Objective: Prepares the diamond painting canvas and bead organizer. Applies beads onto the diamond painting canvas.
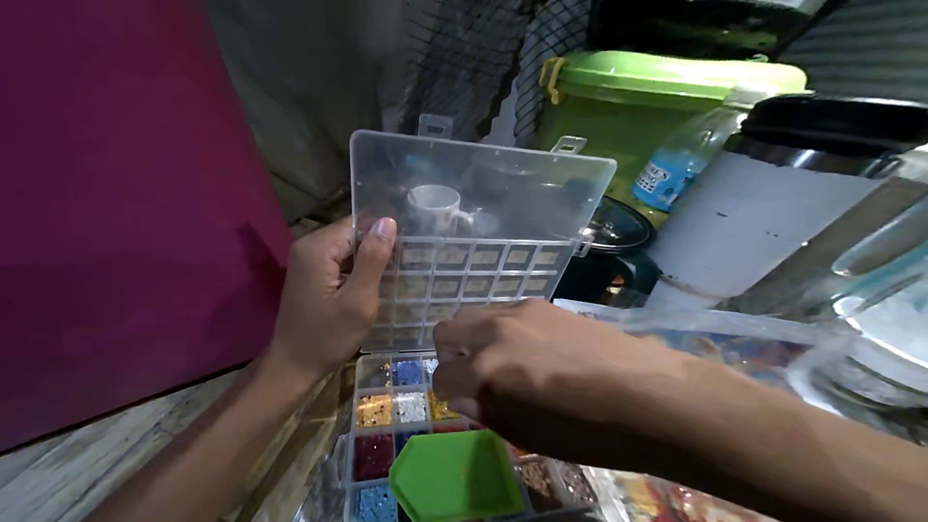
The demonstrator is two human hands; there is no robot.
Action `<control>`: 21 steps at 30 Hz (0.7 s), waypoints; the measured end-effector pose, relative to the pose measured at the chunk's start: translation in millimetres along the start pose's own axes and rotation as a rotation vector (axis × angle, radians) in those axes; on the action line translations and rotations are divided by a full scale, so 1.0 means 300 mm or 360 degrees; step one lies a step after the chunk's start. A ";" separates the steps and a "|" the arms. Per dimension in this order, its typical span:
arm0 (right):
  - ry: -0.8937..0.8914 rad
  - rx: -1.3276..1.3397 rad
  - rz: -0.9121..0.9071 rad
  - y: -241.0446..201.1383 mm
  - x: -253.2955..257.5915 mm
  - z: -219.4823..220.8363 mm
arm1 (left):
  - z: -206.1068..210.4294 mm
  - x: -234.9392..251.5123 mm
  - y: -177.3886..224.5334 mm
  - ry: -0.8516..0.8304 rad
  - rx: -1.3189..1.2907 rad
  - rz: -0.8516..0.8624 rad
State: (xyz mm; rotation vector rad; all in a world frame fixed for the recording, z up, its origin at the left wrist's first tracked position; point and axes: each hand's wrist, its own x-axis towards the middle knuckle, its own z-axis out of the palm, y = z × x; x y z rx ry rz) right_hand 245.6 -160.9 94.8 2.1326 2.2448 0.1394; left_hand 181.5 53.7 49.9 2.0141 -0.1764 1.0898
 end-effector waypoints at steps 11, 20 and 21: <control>-0.0266 -0.0220 -0.0010 -0.041 0.089 0.002 | 0.004 -0.005 -0.002 0.0002 0.0003 0.0015; -0.0355 -0.0213 0.0094 -0.072 0.095 -0.017 | 0.000 -0.004 -0.005 -0.0019 0.0046 0.0094; -0.0397 -0.0190 0.0124 -0.076 0.096 -0.026 | 0.000 -0.004 -0.005 -0.0020 0.0050 0.0094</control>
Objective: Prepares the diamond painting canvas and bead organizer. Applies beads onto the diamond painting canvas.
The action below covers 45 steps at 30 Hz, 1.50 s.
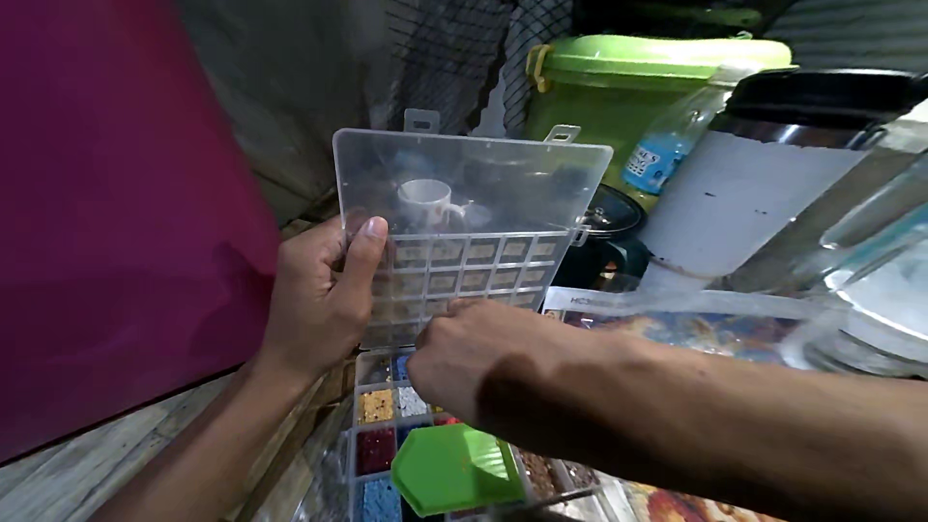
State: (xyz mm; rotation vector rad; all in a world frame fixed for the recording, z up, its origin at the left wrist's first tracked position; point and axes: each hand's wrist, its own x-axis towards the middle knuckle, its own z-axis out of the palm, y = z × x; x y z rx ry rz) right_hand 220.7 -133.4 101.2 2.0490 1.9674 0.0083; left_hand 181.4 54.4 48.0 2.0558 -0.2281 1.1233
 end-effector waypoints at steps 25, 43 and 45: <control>0.0058 -0.0110 -0.0097 0.007 -0.013 0.082 | 0.005 -0.003 0.009 -0.0027 -0.0056 -0.0029; 0.0405 0.0753 -0.0152 0.039 -0.171 0.089 | 0.010 -0.007 0.021 -0.0012 -0.0019 0.0014; 0.0373 0.0810 -0.0160 0.026 -0.174 0.093 | 0.011 -0.008 0.019 -0.0011 -0.0048 0.0008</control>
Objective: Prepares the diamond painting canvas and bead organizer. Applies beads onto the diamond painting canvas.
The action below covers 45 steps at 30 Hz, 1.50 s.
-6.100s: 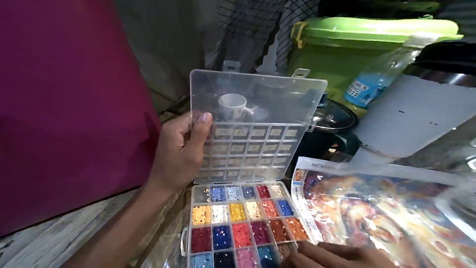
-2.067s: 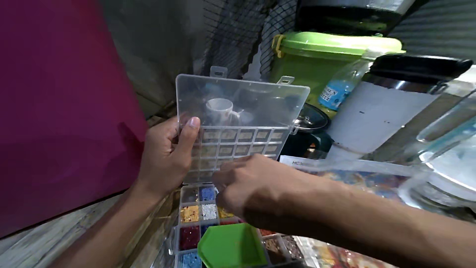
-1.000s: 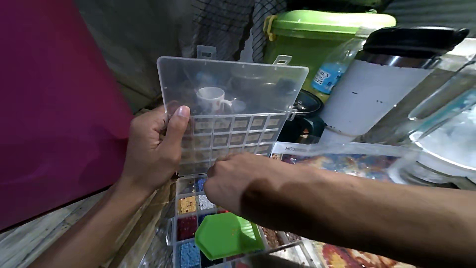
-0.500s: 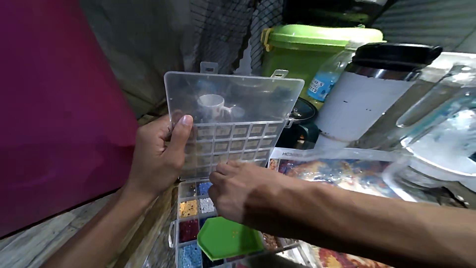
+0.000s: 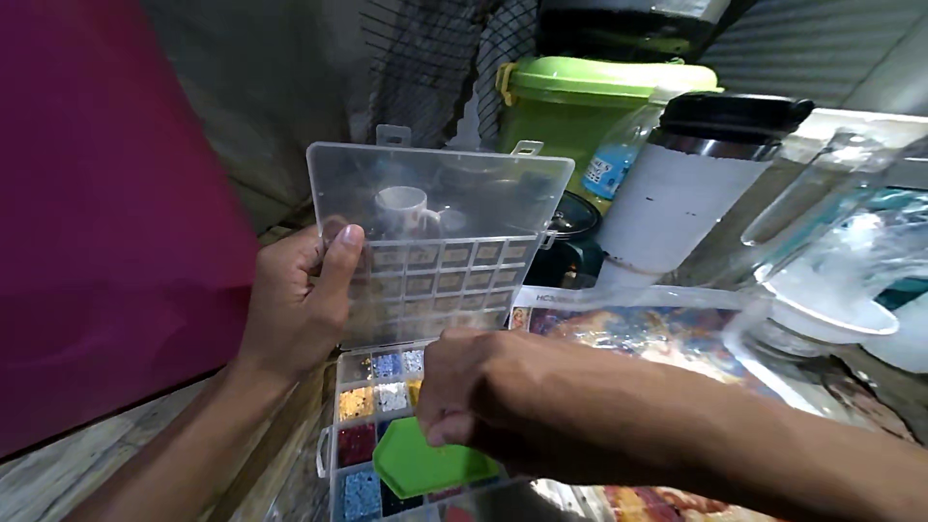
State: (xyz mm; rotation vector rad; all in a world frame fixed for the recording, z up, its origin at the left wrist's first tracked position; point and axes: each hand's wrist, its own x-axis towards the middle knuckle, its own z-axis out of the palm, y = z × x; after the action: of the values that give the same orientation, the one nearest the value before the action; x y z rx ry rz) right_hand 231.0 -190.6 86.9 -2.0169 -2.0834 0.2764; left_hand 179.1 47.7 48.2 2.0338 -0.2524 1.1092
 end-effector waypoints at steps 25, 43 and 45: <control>0.0219 -0.0516 0.0131 -0.058 -0.075 -0.010 | -0.010 -0.006 -0.007 -0.0035 0.0042 -0.0043; 0.0183 -0.0279 0.0182 -0.128 -0.299 0.043 | 0.039 0.014 -0.040 -0.0034 -0.0089 -0.0507; 0.0327 -0.0150 0.0274 -0.131 -0.337 0.001 | 0.034 0.021 -0.021 -0.0047 0.0020 -0.0520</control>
State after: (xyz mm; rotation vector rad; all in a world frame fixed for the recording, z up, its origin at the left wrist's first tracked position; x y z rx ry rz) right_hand 196.1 -293.1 94.9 -2.1804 -1.8350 -0.0016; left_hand 192.6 45.8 46.6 2.0146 0.0718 0.8790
